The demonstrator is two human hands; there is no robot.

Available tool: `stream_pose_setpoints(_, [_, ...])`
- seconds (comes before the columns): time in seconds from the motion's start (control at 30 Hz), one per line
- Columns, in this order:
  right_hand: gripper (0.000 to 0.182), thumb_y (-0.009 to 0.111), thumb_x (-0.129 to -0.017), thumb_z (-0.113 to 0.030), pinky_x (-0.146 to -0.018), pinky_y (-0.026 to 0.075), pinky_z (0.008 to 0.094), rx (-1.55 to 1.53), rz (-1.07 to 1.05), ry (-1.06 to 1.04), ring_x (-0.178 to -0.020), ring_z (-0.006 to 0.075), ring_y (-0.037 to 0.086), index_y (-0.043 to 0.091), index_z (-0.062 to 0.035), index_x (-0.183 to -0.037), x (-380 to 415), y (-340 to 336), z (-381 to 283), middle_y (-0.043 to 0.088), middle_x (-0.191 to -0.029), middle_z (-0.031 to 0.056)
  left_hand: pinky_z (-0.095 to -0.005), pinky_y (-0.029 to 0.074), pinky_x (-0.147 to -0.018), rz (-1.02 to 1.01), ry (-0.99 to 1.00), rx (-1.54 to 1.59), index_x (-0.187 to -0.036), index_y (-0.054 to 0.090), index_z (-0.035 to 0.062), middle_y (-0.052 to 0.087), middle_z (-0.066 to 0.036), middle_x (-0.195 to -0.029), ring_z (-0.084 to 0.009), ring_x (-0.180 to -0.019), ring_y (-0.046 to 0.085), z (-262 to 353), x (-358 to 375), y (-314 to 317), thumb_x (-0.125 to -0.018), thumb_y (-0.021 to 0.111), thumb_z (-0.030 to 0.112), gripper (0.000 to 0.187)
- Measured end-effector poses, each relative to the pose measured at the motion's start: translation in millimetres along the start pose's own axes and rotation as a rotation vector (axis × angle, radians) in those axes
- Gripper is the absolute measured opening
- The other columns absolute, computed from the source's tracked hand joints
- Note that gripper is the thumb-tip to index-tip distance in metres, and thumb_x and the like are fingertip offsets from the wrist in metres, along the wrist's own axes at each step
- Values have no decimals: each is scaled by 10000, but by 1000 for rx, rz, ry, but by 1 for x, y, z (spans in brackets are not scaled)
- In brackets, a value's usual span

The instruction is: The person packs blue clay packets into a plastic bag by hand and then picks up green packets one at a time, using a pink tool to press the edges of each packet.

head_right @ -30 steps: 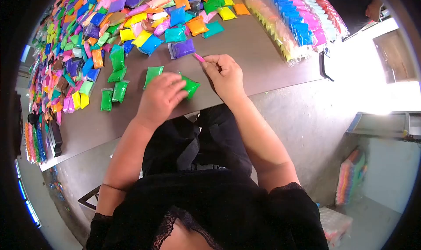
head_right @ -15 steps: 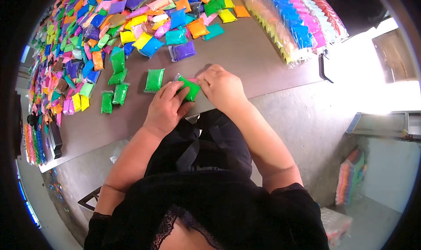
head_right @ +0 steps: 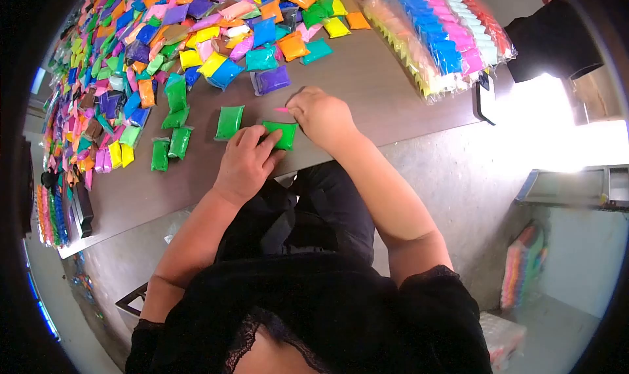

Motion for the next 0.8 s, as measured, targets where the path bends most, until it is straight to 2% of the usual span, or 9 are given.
stream_pose_setpoints(0.03, [104,644,-889,-194,-727,527,410,0,2,-3,-864,298,654,703,-112,-916,2,-1,1,664,-923,80,-392,521,-814,2,1,-3,-1132,656,34,548,-112,-1111,-310,-971,603,2,-2,-3,-772,781,180,408])
stream_pose_setpoints(0.1, [99,678,-872,-155,-716,522,393,-217,210,141,-828,295,655,718,-90,-935,12,-9,7,668,-901,108,-384,516,-811,-36,-217,143,-1115,662,33,563,-107,-1093,-295,-965,603,3,-3,-8,-767,775,134,380])
stream_pose_setpoints(0.23, [111,697,-858,-127,-712,519,381,-350,313,345,-815,294,655,727,-75,-952,25,-14,5,669,-883,127,-380,514,-826,79,-237,163,-1087,670,30,585,-105,-1067,-290,-982,606,-7,-5,-15,-758,763,74,344])
stream_pose_setpoints(0.3, [92,681,-859,-105,-723,522,387,-341,239,379,-819,300,657,722,-70,-933,21,-15,1,673,-886,118,-382,519,-843,61,64,111,-1057,675,18,605,-107,-1050,-290,-1003,609,-3,-12,-12,-756,746,28,309])
stream_pose_setpoints(0.33, [92,681,-859,-105,-723,522,387,-339,242,373,-819,300,657,722,-70,-933,21,-13,1,673,-886,118,-382,519,-843,66,66,108,-1057,675,18,605,-107,-1050,-290,-1003,609,-3,-12,-8,-756,746,28,309])
stream_pose_setpoints(0.4, [73,675,-854,-112,-685,529,403,-227,187,21,-813,304,659,706,-74,-908,24,-6,-14,671,-895,105,-387,523,-865,46,44,132,-1044,674,8,609,-109,-1062,-293,-1022,609,1,-11,0,-759,741,25,293])
stream_pose_setpoints(0.63, [107,627,-872,-200,-621,545,444,233,38,85,-814,308,665,683,-111,-891,10,-11,-18,642,-902,93,-394,521,-885,33,22,116,-1077,661,6,602,-111,-1098,-310,-1034,600,1,-6,1,-773,735,48,316])
stream_pose_setpoints(0.7, [118,600,-868,-203,-630,551,441,381,14,-97,-807,310,665,688,-125,-886,11,-9,-13,628,-893,98,-426,508,-907,-33,-4,111,-1114,644,12,595,-117,-1125,-332,-1039,590,1,-6,0,-789,729,72,342])
stream_pose_setpoints(0.8, [112,582,-861,-179,-636,550,447,221,-15,-72,-804,320,663,682,-132,-877,15,-1,-16,620,-883,106,-455,472,-946,-48,-36,166,-1145,620,21,591,-127,-1147,-356,-1069,570,2,-8,-1,-808,721,104,361])
Point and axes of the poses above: each hand's wrist, its own x-axis away from the middle knuckle, its own y-axis out of the palm, z = x × y, the point moved 3 cm from there along -x, towards the middle knuckle
